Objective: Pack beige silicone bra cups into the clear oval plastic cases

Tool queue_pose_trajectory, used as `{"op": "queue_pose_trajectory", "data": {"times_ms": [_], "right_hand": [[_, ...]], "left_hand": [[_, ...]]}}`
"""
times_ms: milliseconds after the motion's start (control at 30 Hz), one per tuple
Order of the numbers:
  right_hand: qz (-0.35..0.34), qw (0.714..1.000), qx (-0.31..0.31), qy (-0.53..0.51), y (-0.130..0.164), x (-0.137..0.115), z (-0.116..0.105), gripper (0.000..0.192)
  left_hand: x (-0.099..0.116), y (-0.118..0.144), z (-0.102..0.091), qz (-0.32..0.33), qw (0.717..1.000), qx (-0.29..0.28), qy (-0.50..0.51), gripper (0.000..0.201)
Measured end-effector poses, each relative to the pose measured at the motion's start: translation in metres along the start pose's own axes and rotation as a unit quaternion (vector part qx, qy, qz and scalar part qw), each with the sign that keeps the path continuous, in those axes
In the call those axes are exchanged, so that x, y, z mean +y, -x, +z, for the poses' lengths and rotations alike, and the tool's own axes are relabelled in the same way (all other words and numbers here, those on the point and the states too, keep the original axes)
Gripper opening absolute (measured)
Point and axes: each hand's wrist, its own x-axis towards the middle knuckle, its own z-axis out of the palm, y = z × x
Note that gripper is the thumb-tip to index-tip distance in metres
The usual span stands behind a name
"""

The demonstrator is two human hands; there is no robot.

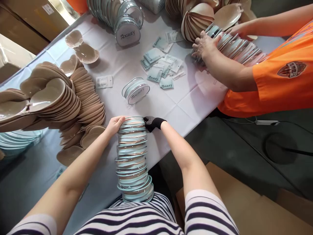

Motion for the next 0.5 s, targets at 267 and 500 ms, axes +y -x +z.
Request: {"op": "queue_pose_trajectory", "data": {"times_ms": [267, 500], "right_hand": [[0.012, 0.996, -0.082, -0.023, 0.003, -0.001, -0.009, 0.017], [-0.021, 0.998, -0.053, -0.019, 0.013, 0.004, -0.013, 0.015]], "left_hand": [[-0.001, 0.004, -0.001, 0.033, 0.999, 0.003, 0.013, 0.054], [0.001, 0.000, -0.005, 0.024, 1.000, -0.020, -0.004, 0.056]]}}
